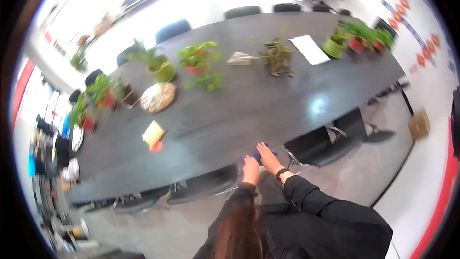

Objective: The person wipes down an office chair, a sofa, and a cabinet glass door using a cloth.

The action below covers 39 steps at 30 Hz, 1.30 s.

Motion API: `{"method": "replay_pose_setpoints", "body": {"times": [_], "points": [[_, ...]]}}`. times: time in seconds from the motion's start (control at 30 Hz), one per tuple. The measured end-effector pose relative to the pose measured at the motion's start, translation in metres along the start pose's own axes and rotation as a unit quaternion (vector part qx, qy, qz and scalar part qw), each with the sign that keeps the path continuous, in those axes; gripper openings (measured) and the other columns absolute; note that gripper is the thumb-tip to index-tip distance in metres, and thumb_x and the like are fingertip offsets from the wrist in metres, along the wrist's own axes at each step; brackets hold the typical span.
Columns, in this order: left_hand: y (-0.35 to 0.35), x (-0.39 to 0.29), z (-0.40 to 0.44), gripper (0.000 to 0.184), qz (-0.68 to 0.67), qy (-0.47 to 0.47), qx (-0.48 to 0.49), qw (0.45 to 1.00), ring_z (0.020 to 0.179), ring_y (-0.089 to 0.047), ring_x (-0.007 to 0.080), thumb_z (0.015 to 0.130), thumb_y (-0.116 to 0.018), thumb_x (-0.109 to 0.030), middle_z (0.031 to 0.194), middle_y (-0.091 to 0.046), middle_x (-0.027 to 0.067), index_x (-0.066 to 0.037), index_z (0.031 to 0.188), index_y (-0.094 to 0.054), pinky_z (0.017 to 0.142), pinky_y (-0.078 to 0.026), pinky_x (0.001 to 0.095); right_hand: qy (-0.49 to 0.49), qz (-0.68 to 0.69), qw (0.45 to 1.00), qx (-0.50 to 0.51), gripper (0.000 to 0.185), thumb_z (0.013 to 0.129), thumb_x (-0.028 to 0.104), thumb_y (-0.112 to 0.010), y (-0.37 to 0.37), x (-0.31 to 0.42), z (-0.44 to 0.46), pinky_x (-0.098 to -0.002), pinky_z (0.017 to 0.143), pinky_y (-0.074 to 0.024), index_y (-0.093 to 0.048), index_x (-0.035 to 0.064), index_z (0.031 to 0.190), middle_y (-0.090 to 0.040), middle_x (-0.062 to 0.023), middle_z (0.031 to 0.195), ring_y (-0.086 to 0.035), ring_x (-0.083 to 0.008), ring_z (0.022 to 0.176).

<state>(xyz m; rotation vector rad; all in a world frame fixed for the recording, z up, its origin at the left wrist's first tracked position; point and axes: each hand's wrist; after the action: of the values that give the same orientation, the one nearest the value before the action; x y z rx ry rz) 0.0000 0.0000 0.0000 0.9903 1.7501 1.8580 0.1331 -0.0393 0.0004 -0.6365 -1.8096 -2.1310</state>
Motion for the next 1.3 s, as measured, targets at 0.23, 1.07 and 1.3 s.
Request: {"method": "replay_pose_setpoints", "body": {"times": [0.23, 1.07, 1.3], "points": [[0.017, -0.083, -0.115, 0.023, -0.381, -0.088, 0.109, 0.914, 0.081, -0.068, 0.0386, 0.096, -0.051, -0.026, 0.083, -0.069, 0.0192, -0.004, 0.097, -0.056, 0.069, -0.053, 0.0510, -0.156, 0.041, 0.986, -0.051, 0.055, 0.083, 0.002, -0.053, 0.036, 0.011, -0.213, -0.0413, 0.116, -0.0292, -0.045, -0.0049, 0.136, -0.045, -0.0215, 0.143, -0.035, -0.0355, 0.139], [0.075, -0.172, -0.281, 0.068, -0.645, -0.142, 0.149, 0.736, 0.127, -0.052, 0.0327, 0.077, -0.076, -0.028, 0.133, -0.056, 0.0218, -0.003, 0.135, -0.051, 0.102, -0.043, 0.0393, -0.056, 0.240, 0.961, -0.128, 0.045, 0.076, 0.002, -0.061, 0.150, 0.107, -0.386, -0.0392, 0.096, -0.0490, -0.062, 0.0019, 0.121, -0.064, -0.0199, 0.119, -0.061, -0.0351, 0.111], [0.173, -0.112, -0.359, 0.027, -0.688, 0.062, 0.092, 0.717, 0.078, -0.066, 0.0187, 0.080, -0.073, -0.017, 0.090, -0.071, 0.0097, -0.002, 0.101, -0.064, 0.065, -0.051, 0.0323, -0.004, 0.325, 0.944, -0.058, 0.047, 0.076, 0.000, -0.060, 0.154, 0.177, -0.390, -0.0379, 0.092, -0.0508, -0.061, 0.0044, 0.123, -0.065, -0.0175, 0.116, -0.064, -0.0326, 0.105]]}}
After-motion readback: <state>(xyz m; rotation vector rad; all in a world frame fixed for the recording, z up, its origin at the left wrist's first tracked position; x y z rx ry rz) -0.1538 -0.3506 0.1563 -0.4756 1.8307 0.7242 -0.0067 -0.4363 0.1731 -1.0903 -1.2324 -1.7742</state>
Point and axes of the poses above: each hand's wrist, its own z-axis towards the middle knuckle, its own y-axis out of the back of the hand, x = y × z
